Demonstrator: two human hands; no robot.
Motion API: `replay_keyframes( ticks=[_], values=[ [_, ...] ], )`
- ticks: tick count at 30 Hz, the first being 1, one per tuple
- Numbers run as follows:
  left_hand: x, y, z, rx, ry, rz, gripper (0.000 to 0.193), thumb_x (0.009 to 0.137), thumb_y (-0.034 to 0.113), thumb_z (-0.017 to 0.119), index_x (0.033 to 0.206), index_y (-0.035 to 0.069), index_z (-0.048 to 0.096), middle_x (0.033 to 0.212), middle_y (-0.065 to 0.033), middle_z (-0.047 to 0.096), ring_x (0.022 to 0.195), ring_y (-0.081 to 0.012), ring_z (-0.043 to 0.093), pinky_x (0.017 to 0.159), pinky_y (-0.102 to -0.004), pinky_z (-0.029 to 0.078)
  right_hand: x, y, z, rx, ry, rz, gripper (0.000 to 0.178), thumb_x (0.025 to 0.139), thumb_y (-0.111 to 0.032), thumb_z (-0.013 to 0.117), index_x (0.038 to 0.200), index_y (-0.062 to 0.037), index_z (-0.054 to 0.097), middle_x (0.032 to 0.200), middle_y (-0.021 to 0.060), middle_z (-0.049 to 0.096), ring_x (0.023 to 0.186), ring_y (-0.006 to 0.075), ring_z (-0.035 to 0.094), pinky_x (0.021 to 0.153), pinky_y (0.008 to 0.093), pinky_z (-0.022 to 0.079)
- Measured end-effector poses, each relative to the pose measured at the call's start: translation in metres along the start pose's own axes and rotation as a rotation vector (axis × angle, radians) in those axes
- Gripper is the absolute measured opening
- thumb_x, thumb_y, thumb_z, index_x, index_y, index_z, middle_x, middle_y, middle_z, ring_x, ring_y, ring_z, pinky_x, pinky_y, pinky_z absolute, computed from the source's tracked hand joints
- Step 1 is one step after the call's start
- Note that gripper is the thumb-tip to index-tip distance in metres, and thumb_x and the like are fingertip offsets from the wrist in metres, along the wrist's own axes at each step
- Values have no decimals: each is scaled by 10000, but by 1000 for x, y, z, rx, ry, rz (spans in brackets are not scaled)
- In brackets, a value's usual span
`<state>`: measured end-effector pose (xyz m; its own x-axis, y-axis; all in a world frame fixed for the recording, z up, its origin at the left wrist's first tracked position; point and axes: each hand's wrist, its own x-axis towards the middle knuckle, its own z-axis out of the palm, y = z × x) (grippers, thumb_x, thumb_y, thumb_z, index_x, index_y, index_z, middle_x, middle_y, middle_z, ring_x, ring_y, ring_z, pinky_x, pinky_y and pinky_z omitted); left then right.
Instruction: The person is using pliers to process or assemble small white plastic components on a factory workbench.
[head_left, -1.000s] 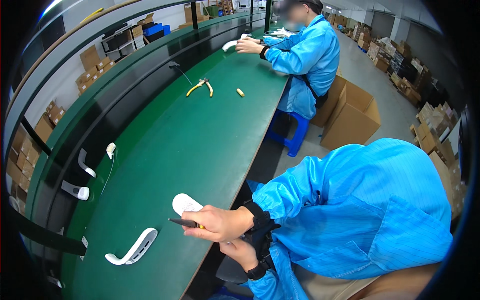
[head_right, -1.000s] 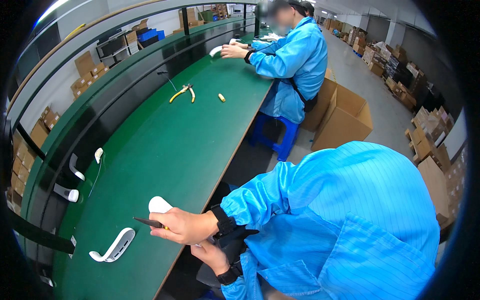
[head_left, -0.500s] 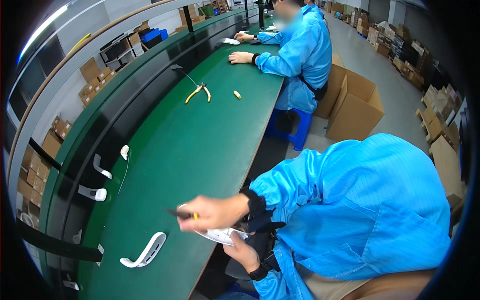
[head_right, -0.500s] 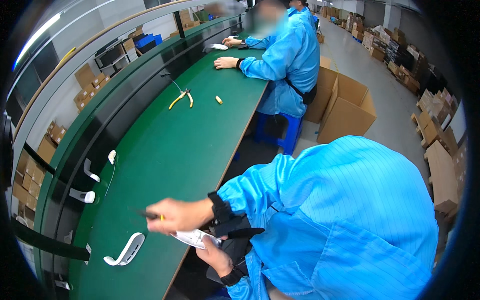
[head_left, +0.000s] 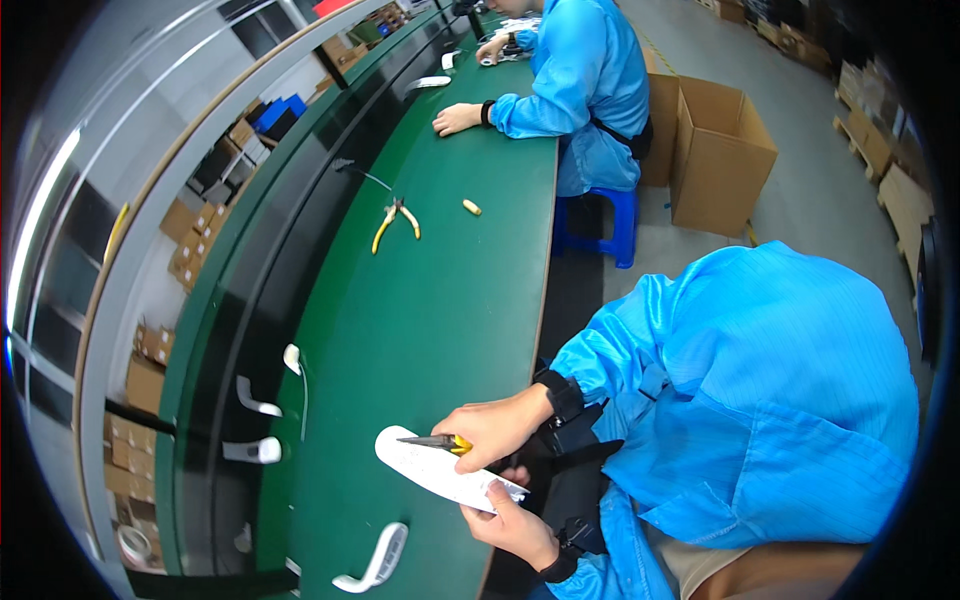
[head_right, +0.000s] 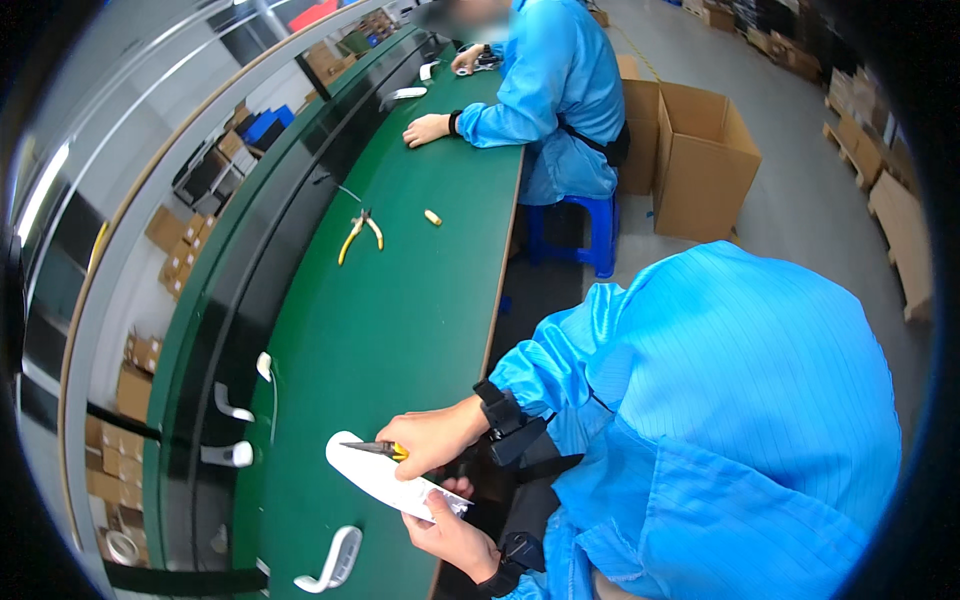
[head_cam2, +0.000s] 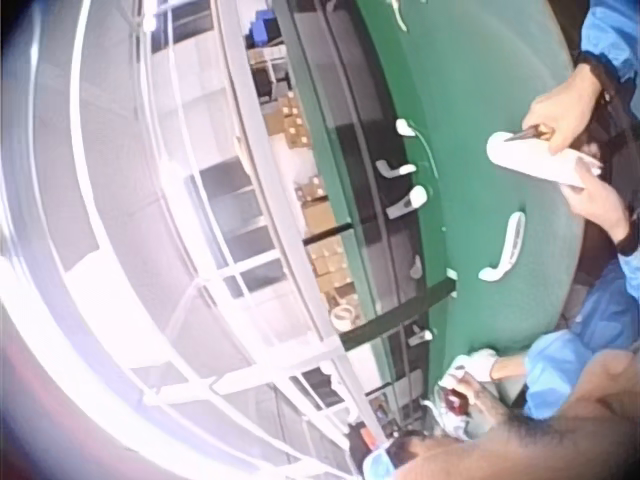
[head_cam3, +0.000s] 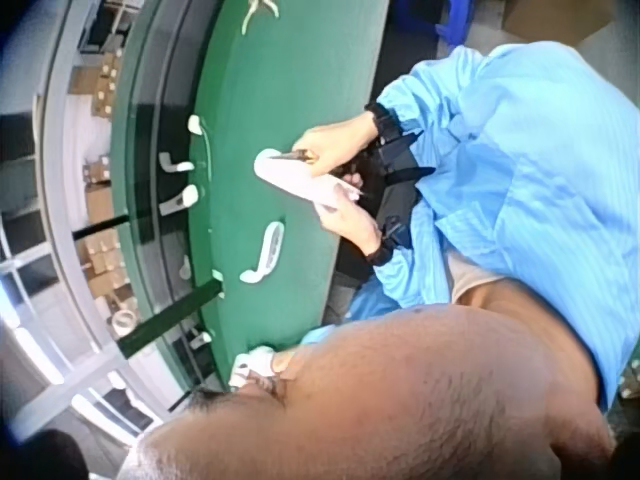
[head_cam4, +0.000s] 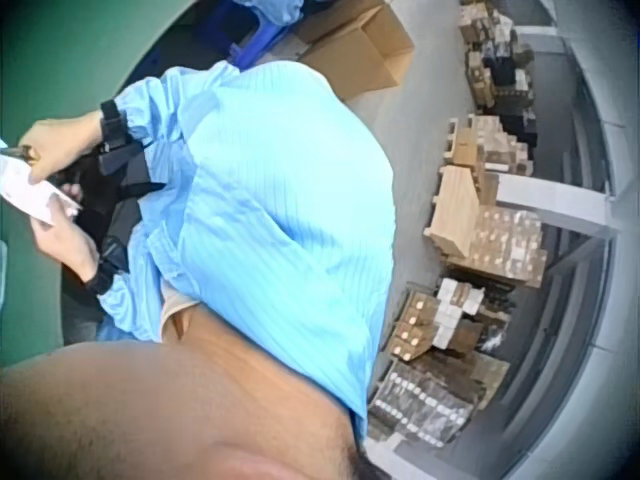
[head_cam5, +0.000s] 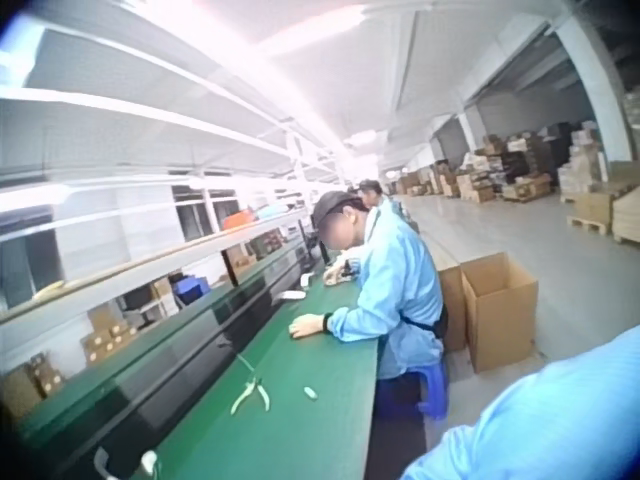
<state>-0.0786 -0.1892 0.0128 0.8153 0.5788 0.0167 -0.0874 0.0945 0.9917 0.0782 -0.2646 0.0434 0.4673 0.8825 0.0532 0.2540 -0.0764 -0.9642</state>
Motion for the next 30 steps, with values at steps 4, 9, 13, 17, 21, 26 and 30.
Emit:
replay_keyframes(
  ticks=[4, 9, 13, 17, 21, 26, 30],
  values=[
    [22, 28, 19, 305, -70, 214, 462, 914, 65, 524, 1338, -47, 378, 1105, -159, 585, 944, -261, 600, 843, -338, 475, 45, 31, -47, 283, 193, 145, 300, 793, -117, 654, 1009, 71, 568, 785, 116, 633, 627, 193, 635, 522, 322, 527],
    [38, 24, -14, 359, 140, 166, 457, 912, 79, 502, 1343, -34, 400, 1107, -162, 576, 865, -227, 593, 772, -309, 482, 192, 42, -132, 373, 452, 157, 164, 808, -103, 666, 835, 49, 610, 651, 115, 612, 501, 186, 611, 431, 318, 508],
    [38, 11, -20, 358, 127, 160, 392, 898, 2, 448, 1286, -57, 448, 1017, -149, 591, 801, -186, 584, 735, -295, 503, 247, 55, -179, 109, 863, 215, 227, 813, -179, 661, 753, 36, 619, 620, 94, 621, 484, 178, 609, 450, 316, 503],
    [33, 2, -19, 423, 122, 136, 299, 888, -1, 466, 1168, -82, 532, 937, -150, 619, 768, -179, 596, 715, -284, 505, 297, 79, -149, -517, 615, -65, 299, 742, -267, 678, 849, 11, 686, 819, 205, 690, 717, 354, 688, 651, 448, 561],
    [49, 8, -22, 410, 188, 106, 253, 892, -1, 488, 1123, -87, 546, 889, -142, 637, 730, -168, 604, 698, -269, 501, 365, 43, -83, -762, 393, -87, 298, 730, -324, 700, 855, -53, 702, 905, 175, 698, 866, 349, 681, 758, 447, 543],
    [50, 3, -23, 338, 186, 94, 234, 891, 5, 494, 1087, -105, 560, 870, -165, 656, 718, -192, 633, 679, -286, 520, 405, 51, -56, -959, 335, 58, 186, 717, -130, 658, 878, -58, 716, 911, 140, 703, 909, 311, 687, 726, 407, 547],
    [49, 6, -26, 302, 184, 91, 216, 902, 14, 506, 1075, -102, 563, 859, -158, 655, 713, -181, 630, 673, -276, 515, 382, 34, -77, -611, 528, 141, 222, 737, -112, 639, 932, -29, 703, 926, 191, 696, 918, 356, 679, 772, 436, 552]
  ],
)
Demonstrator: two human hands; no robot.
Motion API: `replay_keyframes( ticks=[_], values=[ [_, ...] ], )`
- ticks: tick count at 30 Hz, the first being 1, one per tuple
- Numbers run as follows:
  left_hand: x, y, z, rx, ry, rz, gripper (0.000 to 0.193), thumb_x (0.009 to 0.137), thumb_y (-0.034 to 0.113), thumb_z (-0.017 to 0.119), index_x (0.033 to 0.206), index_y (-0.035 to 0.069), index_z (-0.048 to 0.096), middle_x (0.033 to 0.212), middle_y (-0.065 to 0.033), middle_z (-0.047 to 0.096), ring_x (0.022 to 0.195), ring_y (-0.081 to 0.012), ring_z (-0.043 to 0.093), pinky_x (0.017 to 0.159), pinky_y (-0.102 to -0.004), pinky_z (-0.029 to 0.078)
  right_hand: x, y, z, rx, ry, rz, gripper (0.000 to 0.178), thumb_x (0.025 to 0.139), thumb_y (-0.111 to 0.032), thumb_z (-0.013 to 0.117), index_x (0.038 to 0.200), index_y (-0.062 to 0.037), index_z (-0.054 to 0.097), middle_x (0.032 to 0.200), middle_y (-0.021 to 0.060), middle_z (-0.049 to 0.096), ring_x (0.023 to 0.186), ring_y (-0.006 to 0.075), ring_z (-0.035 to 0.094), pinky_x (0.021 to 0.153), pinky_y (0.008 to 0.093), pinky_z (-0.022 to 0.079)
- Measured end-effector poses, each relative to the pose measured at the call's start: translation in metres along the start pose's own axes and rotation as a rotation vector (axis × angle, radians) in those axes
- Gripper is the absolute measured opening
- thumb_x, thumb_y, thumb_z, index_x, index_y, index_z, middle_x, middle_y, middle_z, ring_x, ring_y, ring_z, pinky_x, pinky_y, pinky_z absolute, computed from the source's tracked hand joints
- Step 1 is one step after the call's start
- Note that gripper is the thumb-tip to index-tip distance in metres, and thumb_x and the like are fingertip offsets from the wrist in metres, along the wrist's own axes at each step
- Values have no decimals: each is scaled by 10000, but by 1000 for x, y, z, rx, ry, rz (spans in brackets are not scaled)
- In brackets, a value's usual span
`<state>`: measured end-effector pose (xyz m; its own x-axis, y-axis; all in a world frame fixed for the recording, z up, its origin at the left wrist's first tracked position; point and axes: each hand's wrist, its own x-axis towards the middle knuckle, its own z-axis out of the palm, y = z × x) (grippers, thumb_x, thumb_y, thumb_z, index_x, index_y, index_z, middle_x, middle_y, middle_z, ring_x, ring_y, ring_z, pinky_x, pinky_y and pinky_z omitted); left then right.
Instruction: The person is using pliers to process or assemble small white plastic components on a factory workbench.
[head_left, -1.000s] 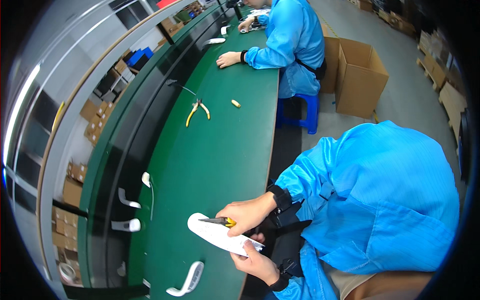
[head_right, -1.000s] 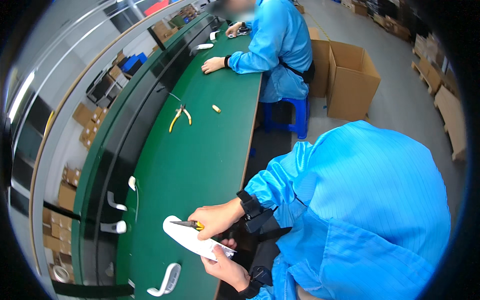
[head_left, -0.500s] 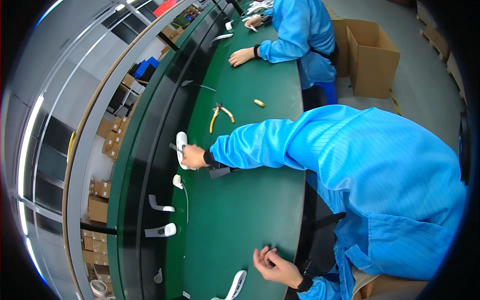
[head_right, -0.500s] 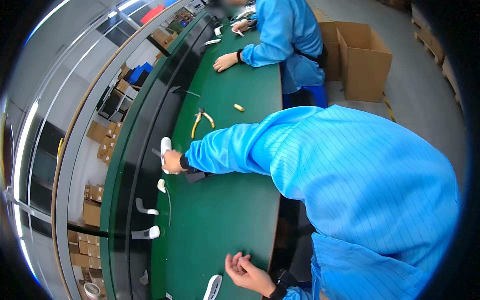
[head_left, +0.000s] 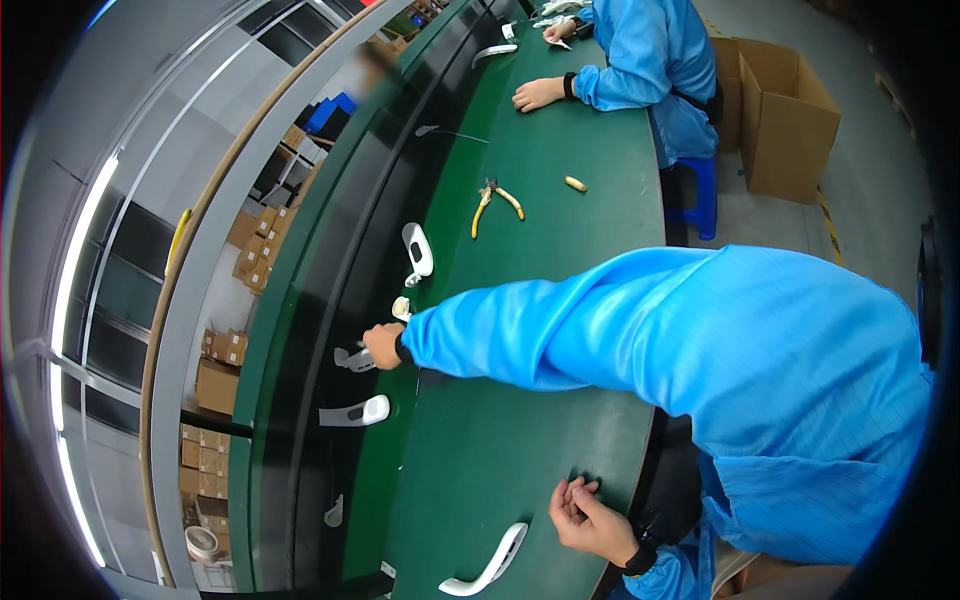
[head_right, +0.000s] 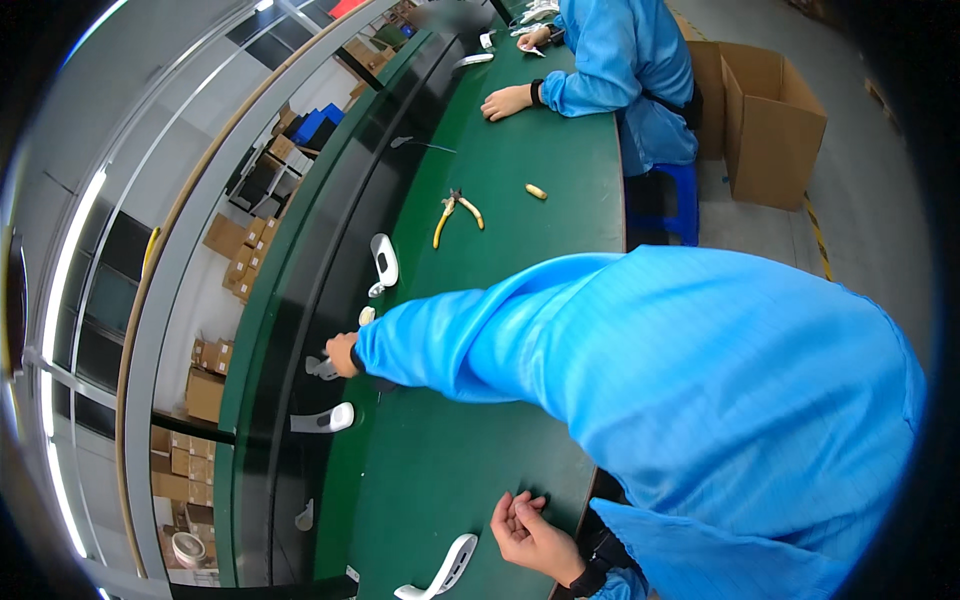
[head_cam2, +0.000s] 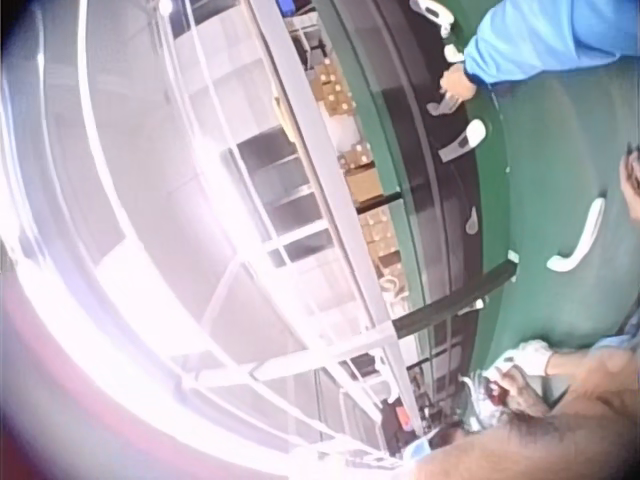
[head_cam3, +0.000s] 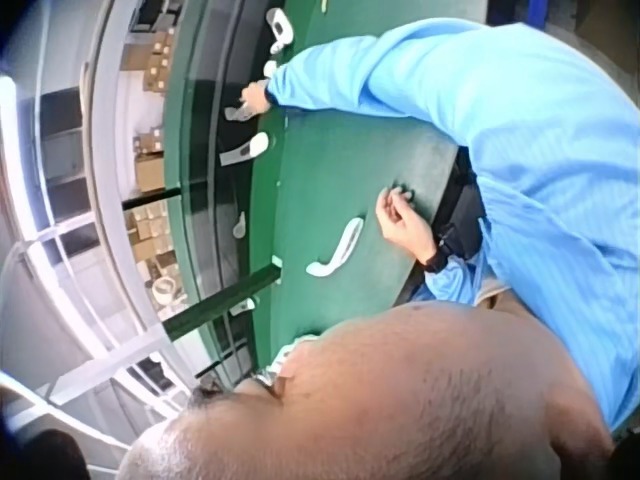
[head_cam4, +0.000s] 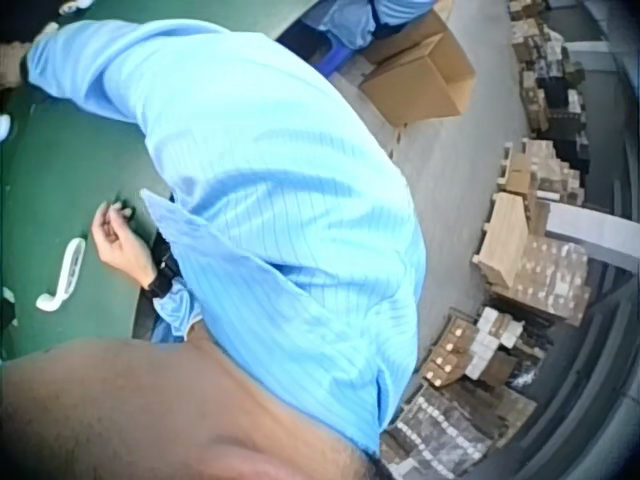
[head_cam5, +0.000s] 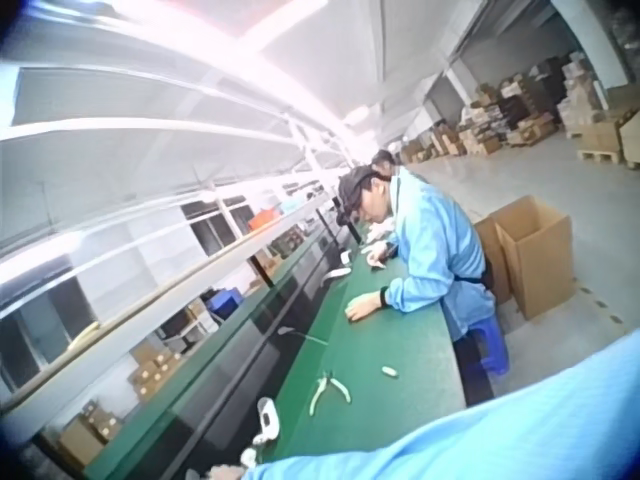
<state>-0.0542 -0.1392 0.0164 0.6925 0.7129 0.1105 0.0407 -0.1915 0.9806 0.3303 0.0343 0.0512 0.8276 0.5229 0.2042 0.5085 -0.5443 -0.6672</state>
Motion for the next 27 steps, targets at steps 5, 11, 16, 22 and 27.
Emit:
replay_keyframes(
  ticks=[5, 11, 16, 22, 27],
  values=[
    [-9, -2, -2, -16, -38, 37, 179, 928, 37, 519, 1040, -93, 571, 826, -134, 646, 680, -144, 605, 656, -247, 492, -23, 45, -64, 611, -123, 231, 193, 811, -119, 567, 824, 67, 616, 670, 144, 635, 514, 224, 624, 441, 361, 536],
    [-8, 4, 1, 35, -4, 76, 174, 927, 37, 508, 1033, -83, 577, 817, -123, 638, 682, -140, 594, 659, -244, 492, -81, 64, -135, 816, -415, 121, 206, 860, -152, 542, 896, 49, 571, 721, 109, 591, 539, 189, 597, 488, 360, 543],
    [-22, 1, 4, 4, -21, 125, 224, 920, 44, 505, 1100, -84, 542, 857, -130, 624, 722, -173, 599, 673, -276, 497, -165, 95, -175, 816, -505, 134, 244, 895, -203, 535, 937, 31, 590, 755, 94, 598, 581, 168, 606, 540, 355, 567],
    [-38, -8, -16, 32, -255, 148, 302, 906, 41, 543, 1174, -91, 502, 965, -173, 616, 841, -217, 600, 763, -312, 486, -227, 93, -146, 883, -800, 125, 257, 911, -233, 524, 851, 12, 574, 702, 92, 595, 572, 189, 615, 547, 370, 561],
    [-30, -5, -12, 148, -256, 150, 400, 892, 38, 581, 1249, -98, 462, 1073, -216, 607, 959, -261, 602, 853, -348, 475, -244, 82, -146, 877, -895, 136, 249, 898, -242, 547, 832, -5, 587, 691, 67, 571, 556, 167, 582, 529, 353, 542]
  ],
)
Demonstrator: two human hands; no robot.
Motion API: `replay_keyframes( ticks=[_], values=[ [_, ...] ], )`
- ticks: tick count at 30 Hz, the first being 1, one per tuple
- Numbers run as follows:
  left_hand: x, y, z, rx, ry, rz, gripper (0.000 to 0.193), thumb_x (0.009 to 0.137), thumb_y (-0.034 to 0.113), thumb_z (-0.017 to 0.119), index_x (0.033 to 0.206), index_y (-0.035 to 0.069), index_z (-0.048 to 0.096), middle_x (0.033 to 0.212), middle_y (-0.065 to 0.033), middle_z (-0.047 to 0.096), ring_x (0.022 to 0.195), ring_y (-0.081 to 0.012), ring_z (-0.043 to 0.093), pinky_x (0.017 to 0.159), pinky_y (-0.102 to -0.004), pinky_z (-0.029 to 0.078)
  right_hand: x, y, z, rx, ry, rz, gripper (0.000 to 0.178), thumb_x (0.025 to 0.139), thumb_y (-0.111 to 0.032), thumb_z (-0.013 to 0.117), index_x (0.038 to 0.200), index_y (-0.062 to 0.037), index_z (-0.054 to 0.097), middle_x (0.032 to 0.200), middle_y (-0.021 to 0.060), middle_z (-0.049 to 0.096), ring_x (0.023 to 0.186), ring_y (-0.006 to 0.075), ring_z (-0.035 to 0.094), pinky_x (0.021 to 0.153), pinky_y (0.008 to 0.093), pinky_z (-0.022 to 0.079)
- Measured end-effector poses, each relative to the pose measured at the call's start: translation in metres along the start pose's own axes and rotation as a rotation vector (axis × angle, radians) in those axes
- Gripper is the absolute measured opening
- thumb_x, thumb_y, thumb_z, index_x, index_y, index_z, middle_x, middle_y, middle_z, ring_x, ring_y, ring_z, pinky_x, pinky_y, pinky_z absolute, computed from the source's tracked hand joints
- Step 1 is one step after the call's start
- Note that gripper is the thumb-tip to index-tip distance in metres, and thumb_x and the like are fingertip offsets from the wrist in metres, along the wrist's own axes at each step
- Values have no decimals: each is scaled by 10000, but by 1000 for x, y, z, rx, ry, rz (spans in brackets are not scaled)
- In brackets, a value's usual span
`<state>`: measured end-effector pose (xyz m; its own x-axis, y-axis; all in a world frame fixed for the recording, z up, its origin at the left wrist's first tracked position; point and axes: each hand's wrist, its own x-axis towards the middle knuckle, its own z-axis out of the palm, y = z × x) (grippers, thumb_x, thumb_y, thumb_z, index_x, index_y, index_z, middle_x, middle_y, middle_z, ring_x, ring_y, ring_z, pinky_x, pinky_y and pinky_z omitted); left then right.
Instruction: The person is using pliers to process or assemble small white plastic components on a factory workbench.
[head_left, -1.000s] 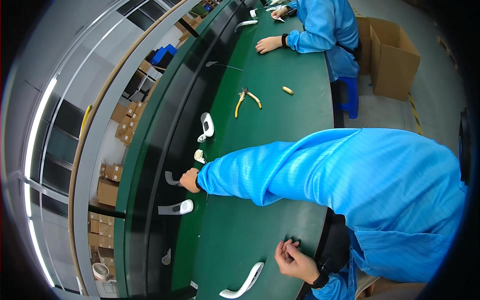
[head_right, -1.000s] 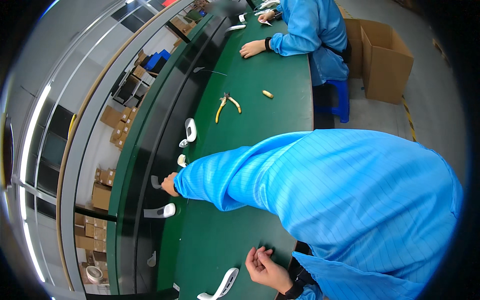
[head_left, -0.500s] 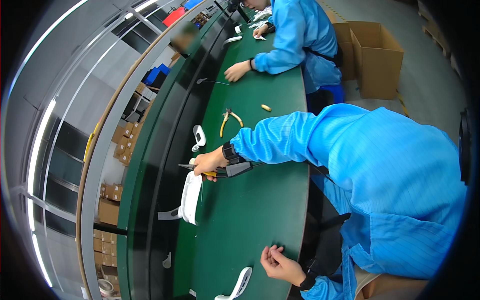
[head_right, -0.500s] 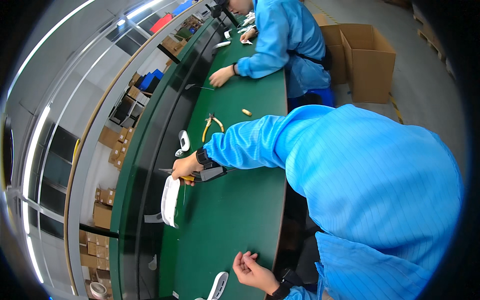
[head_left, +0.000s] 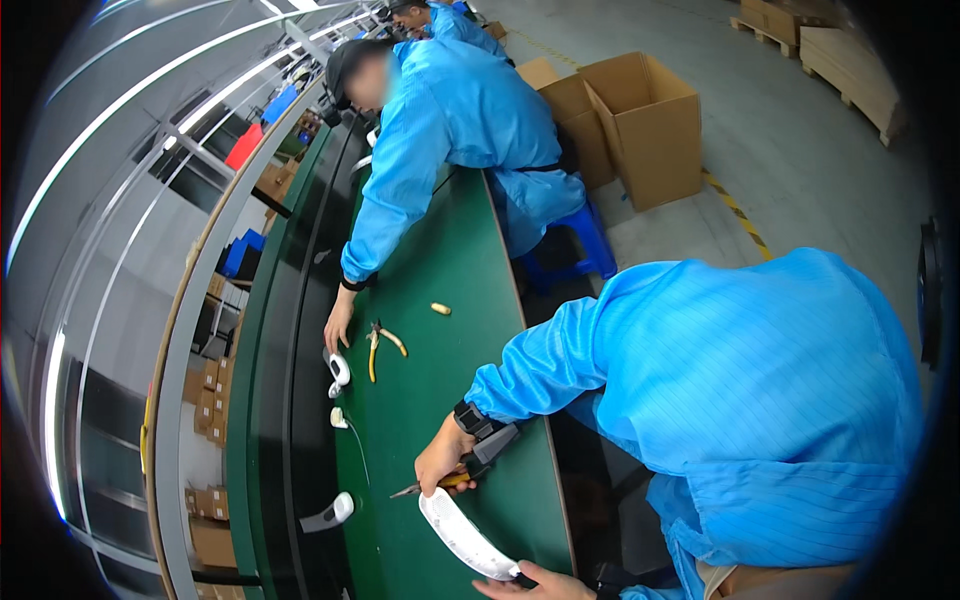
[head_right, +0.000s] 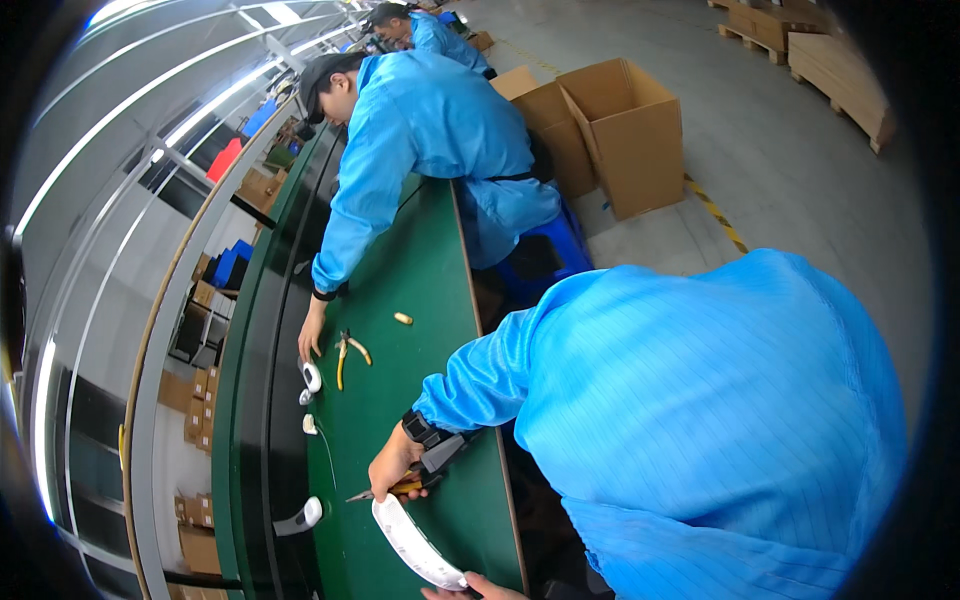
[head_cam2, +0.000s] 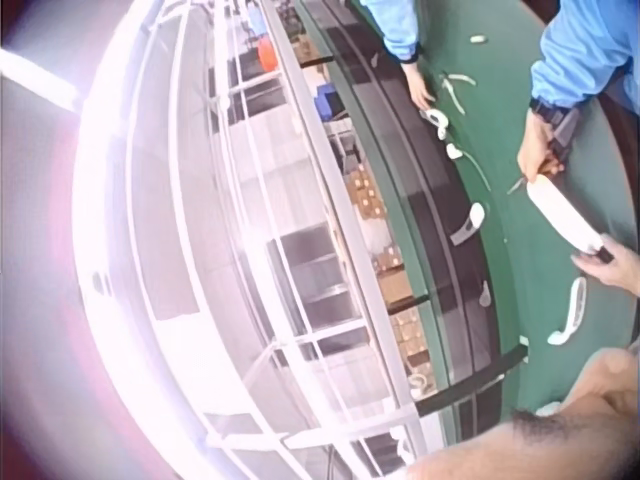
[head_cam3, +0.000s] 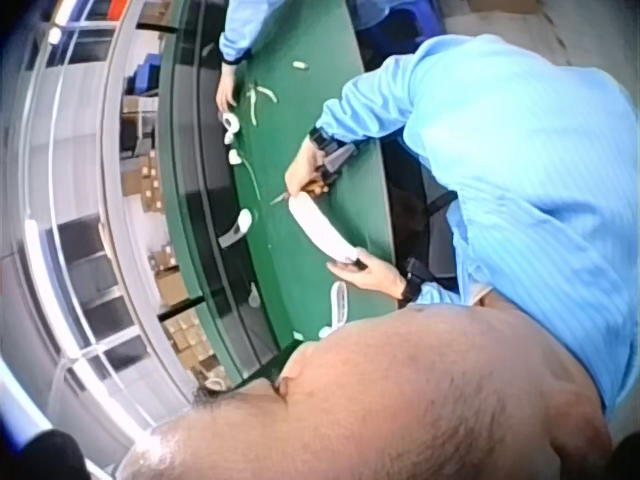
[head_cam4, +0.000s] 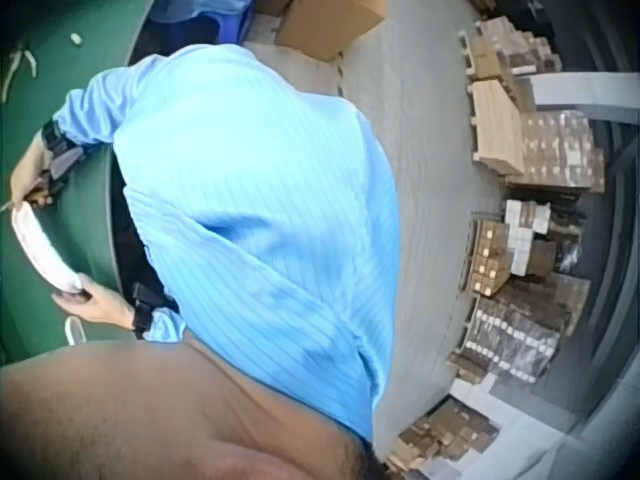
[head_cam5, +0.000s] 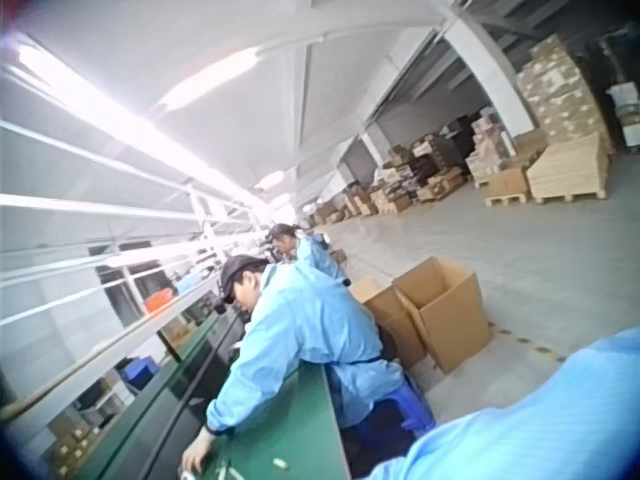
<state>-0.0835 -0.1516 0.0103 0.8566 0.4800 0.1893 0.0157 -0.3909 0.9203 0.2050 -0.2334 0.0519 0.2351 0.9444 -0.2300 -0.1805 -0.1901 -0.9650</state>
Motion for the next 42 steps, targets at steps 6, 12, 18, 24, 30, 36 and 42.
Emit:
replay_keyframes(
  ticks=[6, 12, 18, 24, 30, 36, 42],
  values=[
    [6, 19, -8, -95, -131, -206, 453, 908, 34, 569, 1309, -104, 410, 1140, -208, 603, 1033, -265, 598, 888, -339, 472, 4, 18, 1, -40, -56, 38, 223, 900, -203, 558, 850, 11, 593, 684, 66, 578, 542, 149, 575, 503, 336, 524],
    [8, -5, -6, -433, 30, -169, 343, 903, 130, 560, 1170, -66, 472, 826, -143, 597, 682, -192, 580, 629, -304, 485, 82, 1, 19, -385, -26, -107, 240, 833, -220, 650, 858, 14, 600, 685, 81, 617, 512, 153, 573, 479, 330, 509],
    [7, -4, -5, -585, 130, -148, 332, 931, 93, 541, 1209, -69, 459, 817, -145, 597, 671, -182, 567, 628, -294, 485, 170, -26, -45, -1005, 708, -312, 286, 701, -290, 686, 812, -27, 703, 815, 181, 691, 748, 300, 697, 661, 411, 560],
    [10, -13, -5, -633, 166, -175, 411, 926, 127, 571, 1250, -72, 417, 790, -154, 584, 654, -189, 560, 611, -298, 478, 241, -46, -98, -1219, 924, -36, 390, 694, -264, 734, 1008, -40, 676, 1069, 180, 620, 975, 335, 642, 796, 456, 524],
    [10, -14, -5, -649, 172, -219, 421, 931, 147, 578, 1254, -69, 416, 783, -149, 580, 658, -189, 562, 611, -299, 480, 263, -28, -115, -1308, 813, 98, 358, 734, -247, 702, 1047, -73, 692, 1116, 154, 636, 1014, 325, 646, 816, 491, 529],
    [10, -19, -9, -647, 196, -190, 443, 924, 169, 599, 1252, -66, 417, 792, -148, 585, 664, -191, 562, 611, -299, 479, 226, -53, -89, -836, 613, -40, 414, 785, -367, 686, 947, 14, 683, 892, 146, 701, 750, 230, 693, 633, 341, 563],
    [36, 7, -6, -604, 94, -212, 380, 890, 54, 543, 1233, -68, 435, 919, -158, 612, 716, -205, 605, 643, -325, 517, 125, -48, -83, 34, 38, -200, 424, 994, -351, 424, 1080, 24, 604, 897, 93, 700, 586, 137, 602, 550, 296, 543]
  ],
)
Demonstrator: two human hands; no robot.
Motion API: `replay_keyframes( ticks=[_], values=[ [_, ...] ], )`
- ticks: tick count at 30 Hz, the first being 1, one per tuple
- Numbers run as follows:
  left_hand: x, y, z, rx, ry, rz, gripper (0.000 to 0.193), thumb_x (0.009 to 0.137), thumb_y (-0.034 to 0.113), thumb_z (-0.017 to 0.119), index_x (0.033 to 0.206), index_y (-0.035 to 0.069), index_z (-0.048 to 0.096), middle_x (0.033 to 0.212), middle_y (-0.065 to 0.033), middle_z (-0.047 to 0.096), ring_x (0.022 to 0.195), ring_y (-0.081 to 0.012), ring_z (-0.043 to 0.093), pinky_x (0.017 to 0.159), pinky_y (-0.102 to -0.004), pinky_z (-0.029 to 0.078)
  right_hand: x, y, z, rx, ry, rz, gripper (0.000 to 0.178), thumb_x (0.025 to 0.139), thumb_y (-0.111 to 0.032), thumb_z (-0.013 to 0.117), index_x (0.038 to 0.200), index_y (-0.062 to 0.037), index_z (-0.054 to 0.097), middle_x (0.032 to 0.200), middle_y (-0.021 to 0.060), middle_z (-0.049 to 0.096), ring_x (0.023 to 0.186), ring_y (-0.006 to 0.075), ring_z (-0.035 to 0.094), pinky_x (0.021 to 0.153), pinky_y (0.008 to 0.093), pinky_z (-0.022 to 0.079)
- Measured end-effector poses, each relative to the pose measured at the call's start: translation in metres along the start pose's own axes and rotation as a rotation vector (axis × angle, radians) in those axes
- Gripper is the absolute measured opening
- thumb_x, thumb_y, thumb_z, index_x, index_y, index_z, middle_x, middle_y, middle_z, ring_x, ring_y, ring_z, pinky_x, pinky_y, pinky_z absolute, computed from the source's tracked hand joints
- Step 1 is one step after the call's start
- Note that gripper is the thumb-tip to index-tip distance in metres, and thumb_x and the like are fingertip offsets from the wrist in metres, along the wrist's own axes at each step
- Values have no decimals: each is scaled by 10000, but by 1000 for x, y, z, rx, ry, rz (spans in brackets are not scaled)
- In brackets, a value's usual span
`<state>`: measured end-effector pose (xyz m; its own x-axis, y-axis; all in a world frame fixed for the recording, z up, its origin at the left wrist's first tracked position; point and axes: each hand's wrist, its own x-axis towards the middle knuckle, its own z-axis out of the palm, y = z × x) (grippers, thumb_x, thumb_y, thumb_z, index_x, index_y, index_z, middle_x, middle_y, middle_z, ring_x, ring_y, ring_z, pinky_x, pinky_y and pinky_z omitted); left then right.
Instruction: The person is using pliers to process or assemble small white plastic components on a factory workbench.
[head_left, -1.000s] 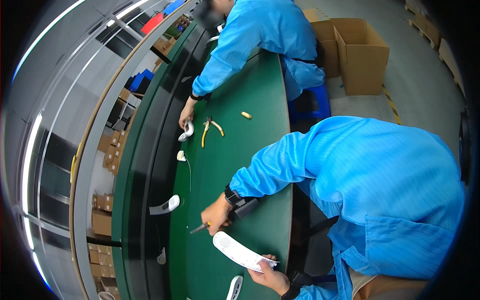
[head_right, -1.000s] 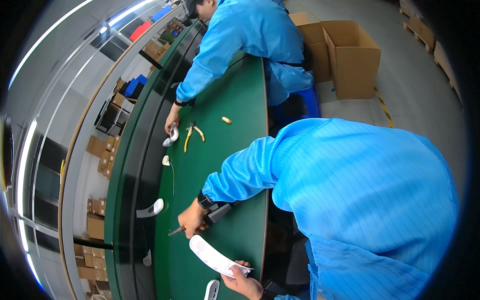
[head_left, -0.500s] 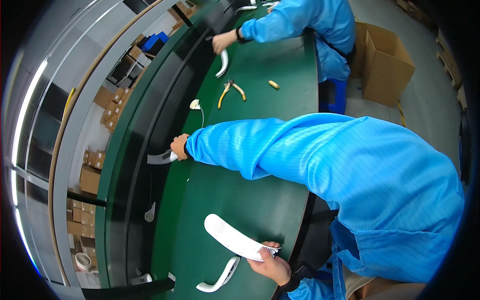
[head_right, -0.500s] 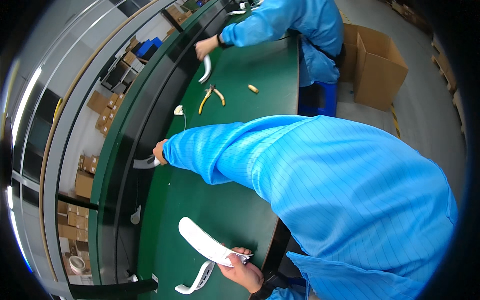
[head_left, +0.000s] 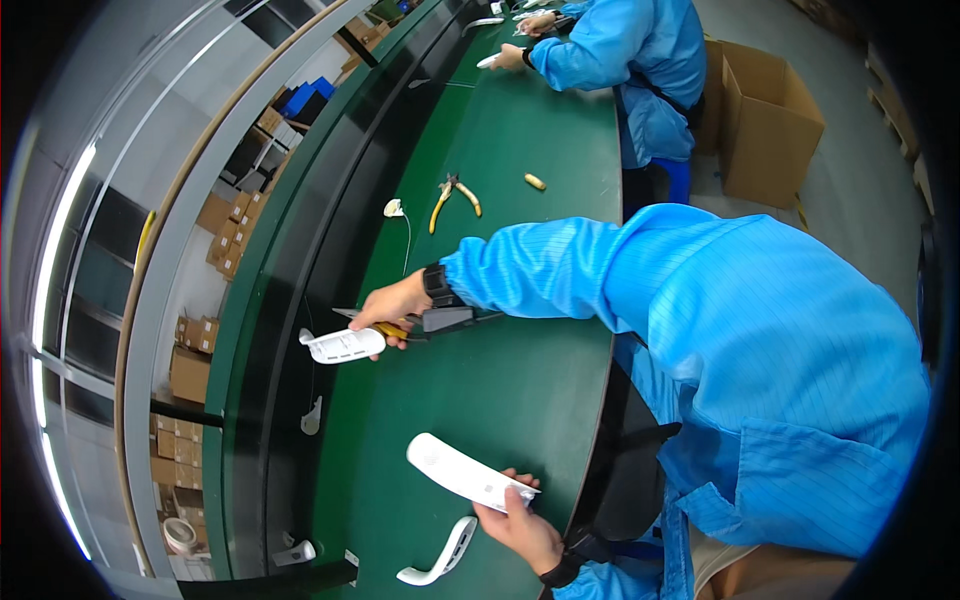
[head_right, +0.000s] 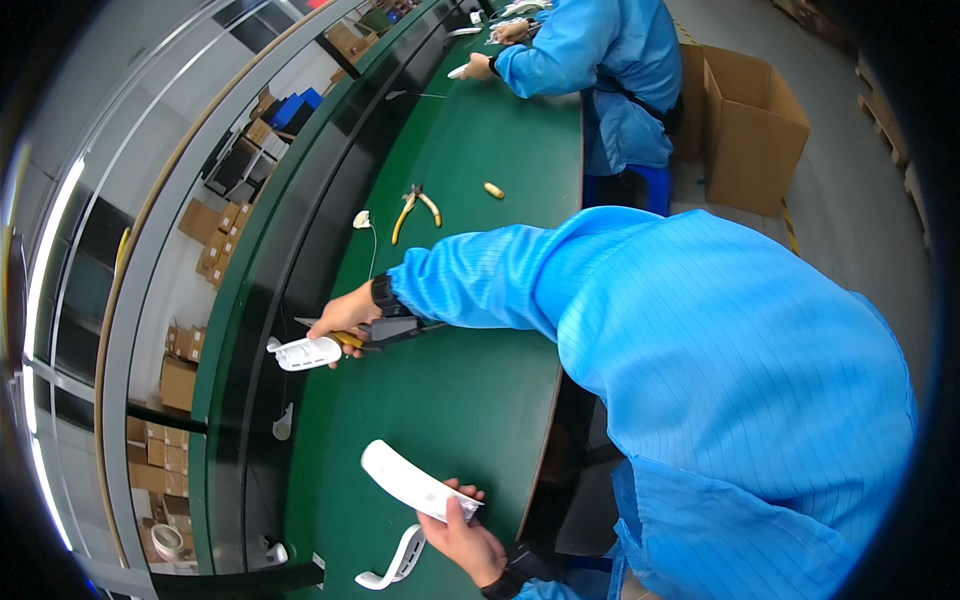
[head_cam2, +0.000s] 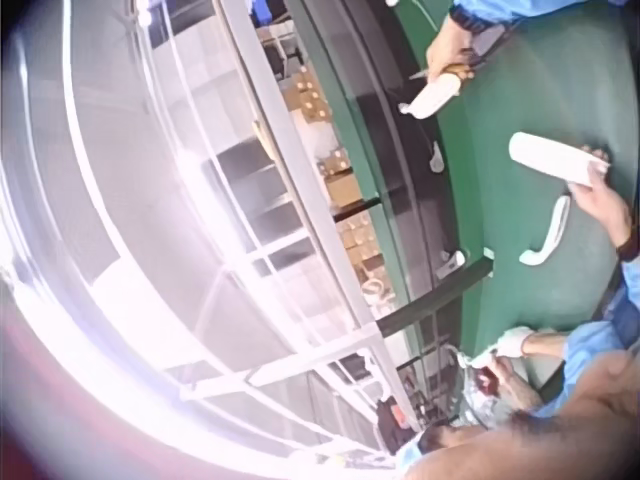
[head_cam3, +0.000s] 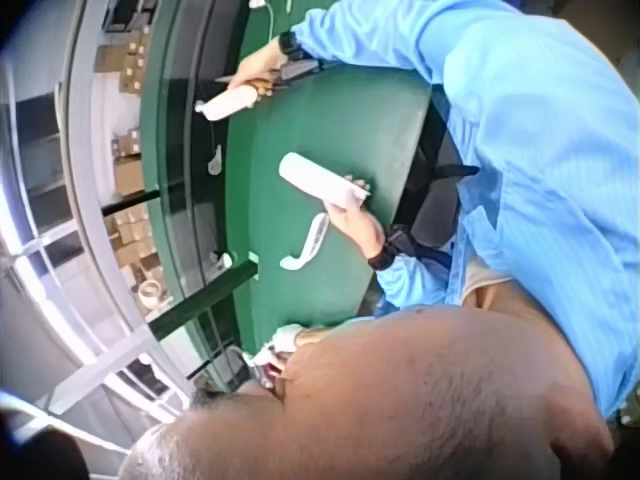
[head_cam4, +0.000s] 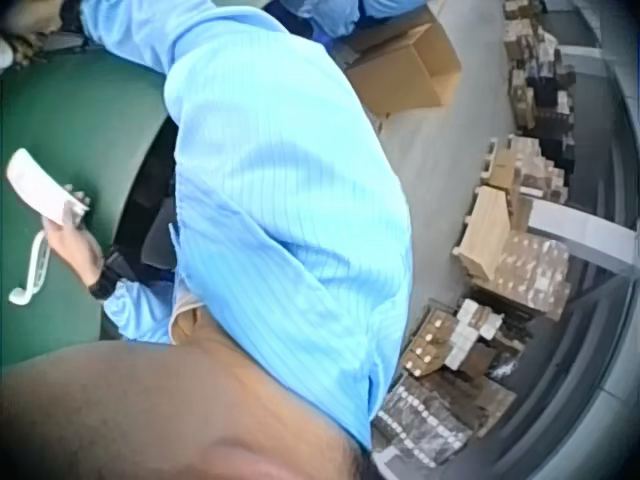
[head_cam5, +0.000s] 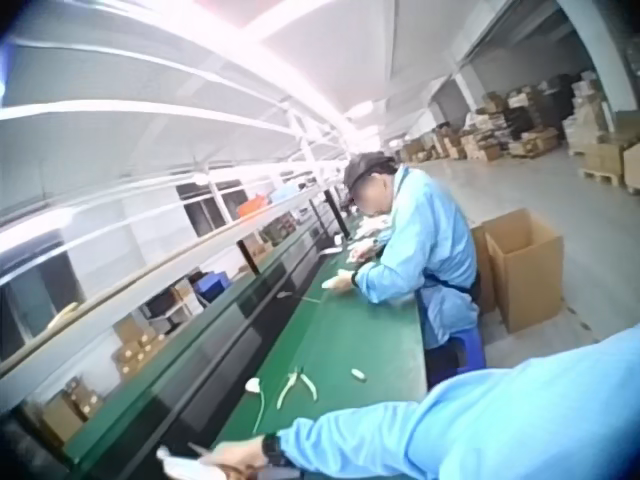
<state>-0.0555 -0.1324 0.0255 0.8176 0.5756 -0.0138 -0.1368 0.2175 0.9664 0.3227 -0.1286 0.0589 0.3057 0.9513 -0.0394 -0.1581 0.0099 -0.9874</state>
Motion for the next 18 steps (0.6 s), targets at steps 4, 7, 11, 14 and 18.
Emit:
replay_keyframes(
  ticks=[4, 7, 11, 14, 18],
  values=[
    [62, 25, -5, 259, -61, 4, 326, 855, -59, 474, 1180, -58, 465, 953, -145, 615, 702, -199, 619, 585, -323, 536, -65, -1, 14, 206, -61, 3, 429, 1026, -371, 316, 1211, -42, 520, 1002, 133, 687, 594, 126, 579, 597, 314, 533],
    [168, 29, -26, 279, -211, 160, 412, 875, -34, 511, 1278, -53, 431, 1000, -151, 635, 783, -201, 633, 631, -307, 519, -90, 7, 28, 324, -105, -12, 430, 1026, -384, 326, 1233, -48, 498, 1013, 164, 679, 594, 118, 577, 610, 327, 539],
    [205, 39, -32, 783, 98, 323, 623, 901, 104, 602, 1426, -35, 295, 1333, -264, 450, 1161, -292, 509, 972, -377, 415, -123, 18, 41, 439, -142, -11, 446, 1006, -425, 394, 1221, -50, 506, 981, 174, 675, 571, 115, 570, 586, 321, 536],
    [131, 64, -34, 1160, -51, 508, 461, 841, 57, 620, 1271, -38, 483, 1280, -229, 499, 1167, -350, 494, 979, -432, 401, -141, 20, 51, 454, -139, 10, 449, 1007, -433, 390, 1220, -56, 508, 972, 169, 673, 563, 121, 554, 579, 330, 520],
    [71, 61, -73, 1457, -92, 577, 451, 765, 74, 675, 1190, -24, 557, 1237, -211, 544, 1150, -384, 501, 1011, -451, 365, -137, 37, 44, 570, -167, 13, 461, 1022, -412, 370, 1224, -24, 515, 961, 203, 665, 562, 134, 519, 578, 323, 507]
  ],
)
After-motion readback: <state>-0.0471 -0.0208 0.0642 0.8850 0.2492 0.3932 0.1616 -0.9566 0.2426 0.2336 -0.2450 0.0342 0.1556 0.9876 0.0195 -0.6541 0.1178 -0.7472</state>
